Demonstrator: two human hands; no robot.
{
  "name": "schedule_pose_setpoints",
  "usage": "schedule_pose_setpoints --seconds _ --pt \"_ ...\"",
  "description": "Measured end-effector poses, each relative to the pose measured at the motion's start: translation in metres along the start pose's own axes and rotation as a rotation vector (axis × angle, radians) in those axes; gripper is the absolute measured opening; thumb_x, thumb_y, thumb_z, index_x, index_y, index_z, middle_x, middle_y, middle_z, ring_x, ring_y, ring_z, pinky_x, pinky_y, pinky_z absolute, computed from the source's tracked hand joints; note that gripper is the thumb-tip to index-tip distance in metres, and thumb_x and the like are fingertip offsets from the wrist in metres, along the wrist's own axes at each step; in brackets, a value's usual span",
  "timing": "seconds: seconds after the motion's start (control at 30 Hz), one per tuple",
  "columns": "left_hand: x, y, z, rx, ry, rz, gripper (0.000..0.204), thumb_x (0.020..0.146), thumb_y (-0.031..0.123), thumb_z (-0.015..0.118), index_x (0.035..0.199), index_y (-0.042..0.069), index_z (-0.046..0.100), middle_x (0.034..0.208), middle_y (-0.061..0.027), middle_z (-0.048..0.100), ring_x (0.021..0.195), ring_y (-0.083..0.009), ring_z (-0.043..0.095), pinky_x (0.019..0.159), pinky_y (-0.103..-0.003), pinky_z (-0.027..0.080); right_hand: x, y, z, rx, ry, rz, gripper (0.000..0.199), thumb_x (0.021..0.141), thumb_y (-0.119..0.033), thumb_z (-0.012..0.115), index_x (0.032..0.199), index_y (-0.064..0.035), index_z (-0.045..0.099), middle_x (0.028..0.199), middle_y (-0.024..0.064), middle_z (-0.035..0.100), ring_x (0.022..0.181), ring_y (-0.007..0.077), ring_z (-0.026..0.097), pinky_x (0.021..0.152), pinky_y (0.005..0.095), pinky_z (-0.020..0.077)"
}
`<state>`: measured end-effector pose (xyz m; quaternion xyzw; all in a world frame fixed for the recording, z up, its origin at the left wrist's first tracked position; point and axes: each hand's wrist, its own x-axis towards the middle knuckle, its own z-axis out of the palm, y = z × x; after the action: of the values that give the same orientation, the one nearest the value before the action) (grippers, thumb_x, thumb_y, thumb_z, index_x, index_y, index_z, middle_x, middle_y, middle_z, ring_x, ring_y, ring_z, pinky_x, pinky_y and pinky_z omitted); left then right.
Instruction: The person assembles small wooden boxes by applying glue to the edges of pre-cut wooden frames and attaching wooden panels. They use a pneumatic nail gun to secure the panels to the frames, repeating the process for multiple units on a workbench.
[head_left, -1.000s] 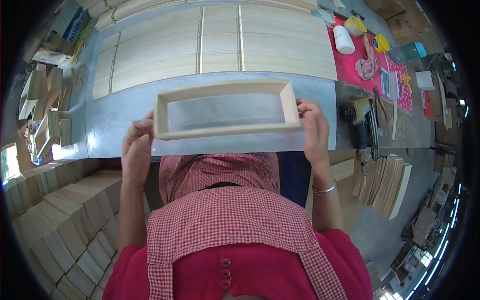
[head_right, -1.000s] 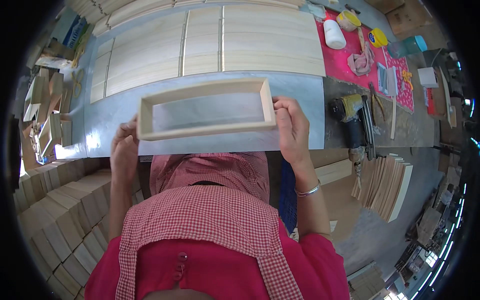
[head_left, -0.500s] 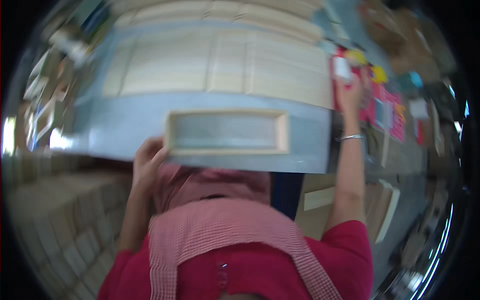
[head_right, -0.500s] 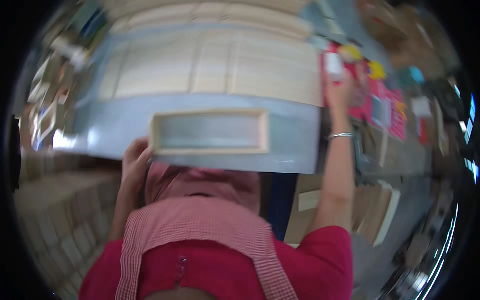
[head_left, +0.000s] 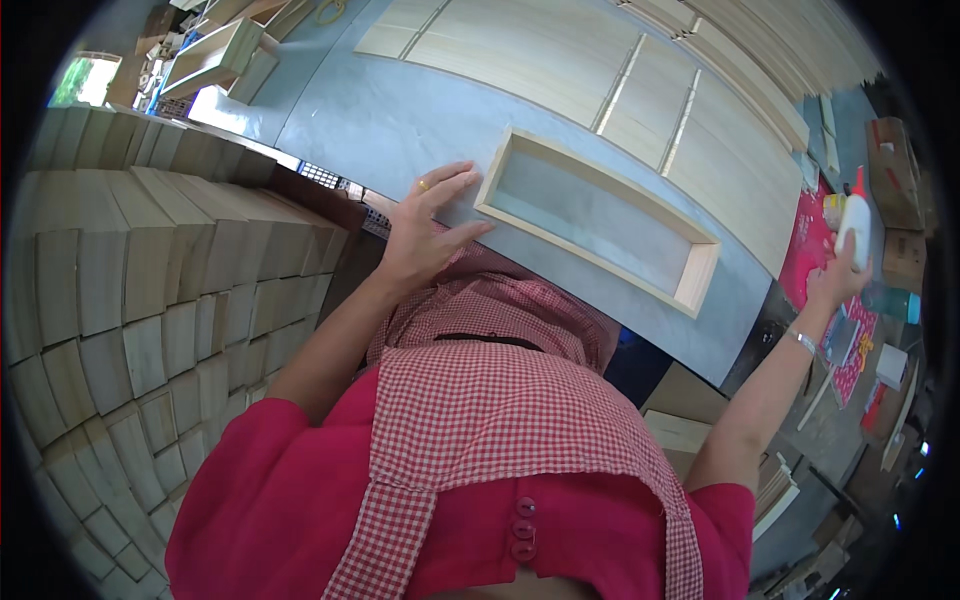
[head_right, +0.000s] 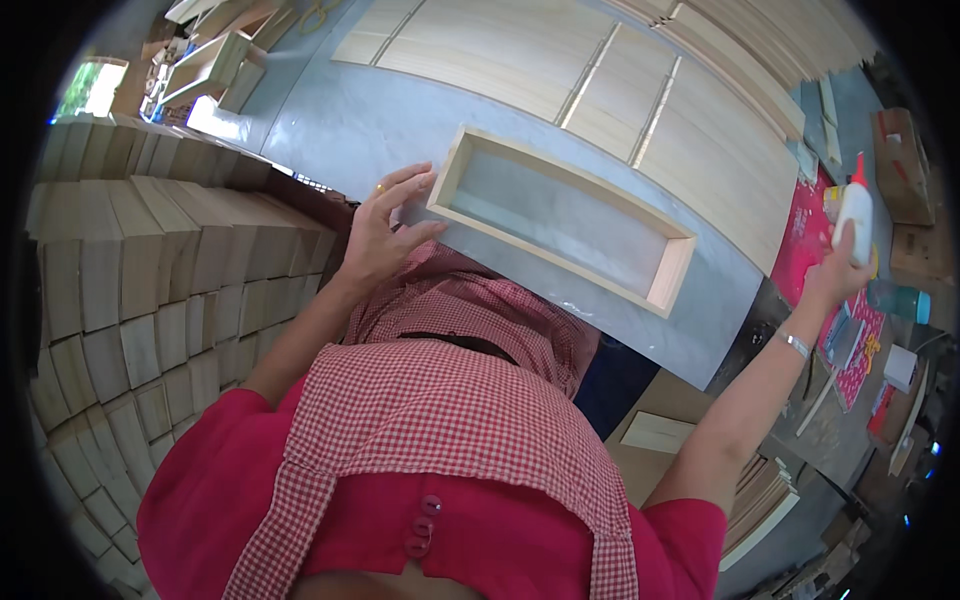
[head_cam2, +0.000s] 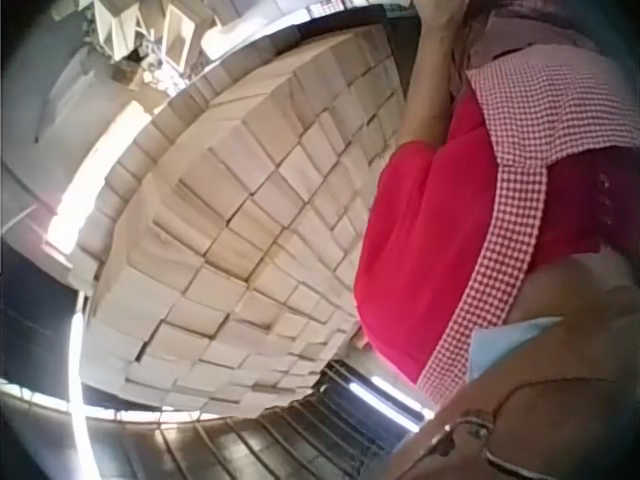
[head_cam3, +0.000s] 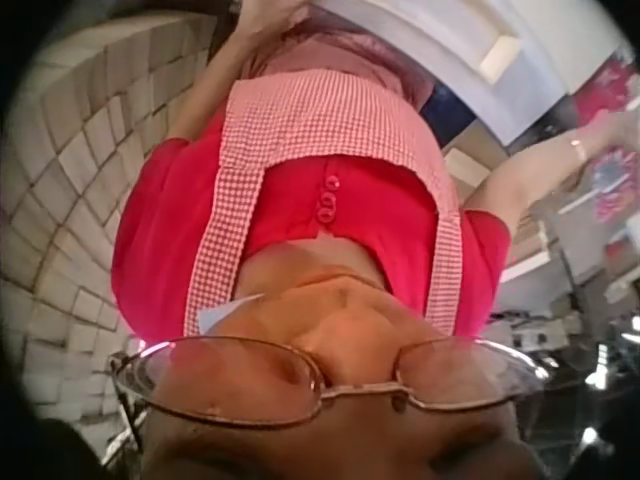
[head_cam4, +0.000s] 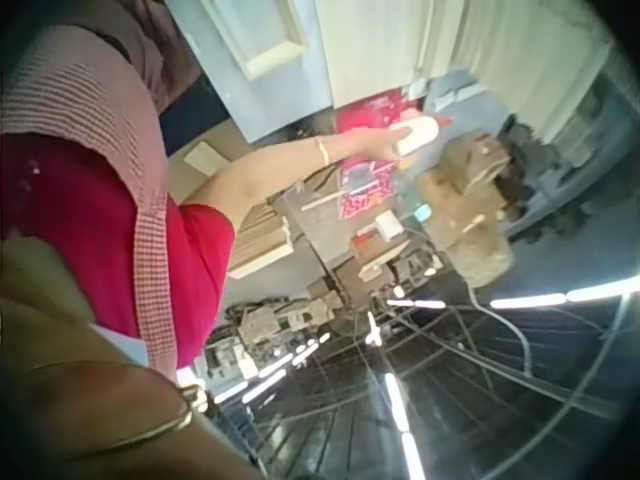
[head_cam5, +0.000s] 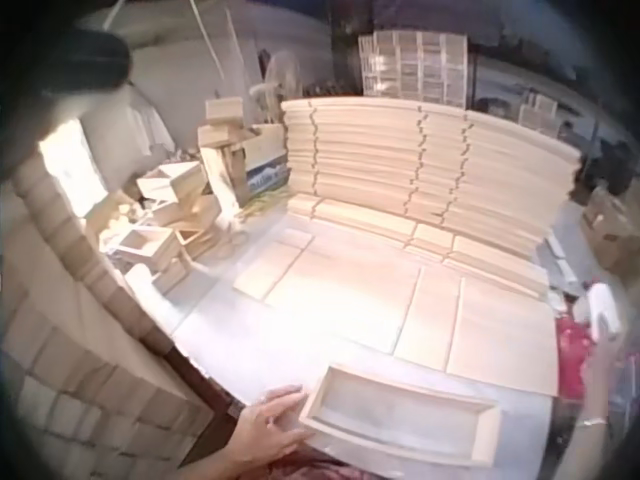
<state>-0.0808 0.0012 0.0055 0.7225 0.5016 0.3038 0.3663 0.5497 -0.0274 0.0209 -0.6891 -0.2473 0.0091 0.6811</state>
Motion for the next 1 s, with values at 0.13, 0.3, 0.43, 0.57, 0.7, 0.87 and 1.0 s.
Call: schedule_pose_setpoints --seconds 0.13,0.3,0.43,0.57,0.7,0.87,1.0 --pt "0.010 -0.010 0.012 0.099 0.060 0.161 0.053 0.075 0.016 0.088 0.125 0.009 0.072 0.136 -0.0109 0.063 0.135 -0.0344 0.050 0.110 -0.045 0.045 -0.106 -0.078 0.004 0.249 -0.093 -0.086 0.060 0.090 -0.020 0.079 0.134 0.0039 0.046 0.123 0.0207 0.061 0.097 0.0270 0.068 0.076 0.0360 0.0615" --pt "0.006 -0.019 0.017 0.103 0.100 0.205 0.048 0.075 0.014 0.088 0.121 0.010 0.075 0.134 -0.0093 0.066 0.136 -0.0352 0.049 0.110 -0.046 0.046 -0.264 -0.113 0.045 0.116 -0.476 0.050 0.052 0.089 -0.034 0.074 0.127 -0.0017 0.059 0.119 0.0110 0.061 0.101 0.0186 0.062 0.074 0.0295 0.0528" --pt "0.007 -0.020 0.017 0.083 0.107 0.217 0.046 0.075 0.014 0.087 0.120 0.010 0.076 0.133 -0.0091 0.066 0.136 -0.0352 0.049 0.110 -0.045 0.045 -0.323 -0.133 0.069 0.119 -0.704 -0.114 0.060 0.084 -0.034 0.078 0.129 -0.0005 0.056 0.116 0.0090 0.059 0.099 0.0161 0.059 0.083 0.0300 0.0504" --pt "0.006 -0.023 0.018 0.091 0.115 0.225 0.046 0.075 0.015 0.088 0.119 0.010 0.076 0.133 -0.0088 0.066 0.136 -0.0349 0.049 0.110 -0.045 0.045 -0.343 -0.142 0.081 0.207 -0.807 -0.027 0.064 0.082 -0.025 0.082 0.133 -0.0002 0.051 0.118 0.0111 0.059 0.105 0.0195 0.060 0.091 0.0331 0.0508" --pt "0.006 -0.023 0.017 0.079 0.106 0.203 0.046 0.075 0.016 0.088 0.120 0.012 0.076 0.134 -0.0080 0.066 0.136 -0.0336 0.049 0.111 -0.045 0.045 -0.346 -0.146 0.088 0.237 -0.869 -0.065 0.064 0.080 -0.017 0.081 0.133 -0.0006 0.049 0.119 0.0153 0.060 0.109 0.0233 0.061 0.094 0.0366 0.0523" --pt "0.005 -0.024 0.018 0.054 0.098 0.190 0.047 0.076 0.015 0.087 0.122 0.015 0.076 0.135 -0.0070 0.066 0.138 -0.0322 0.048 0.112 -0.045 0.045 -0.344 -0.144 0.092 0.227 -0.944 -0.194 0.064 0.073 -0.010 0.080 0.129 -0.0012 0.050 0.119 0.0184 0.061 0.110 0.0268 0.063 0.095 0.0394 0.0529" --pt "0.005 -0.025 0.017 0.061 0.100 0.194 0.047 0.076 0.015 0.087 0.122 0.015 0.076 0.135 -0.0068 0.066 0.138 -0.0324 0.048 0.111 -0.045 0.045 -0.341 -0.146 0.097 0.197 -0.957 -0.317 0.064 0.071 -0.008 0.080 0.127 -0.0018 0.051 0.117 0.0195 0.063 0.107 0.0289 0.065 0.094 0.0402 0.0532"
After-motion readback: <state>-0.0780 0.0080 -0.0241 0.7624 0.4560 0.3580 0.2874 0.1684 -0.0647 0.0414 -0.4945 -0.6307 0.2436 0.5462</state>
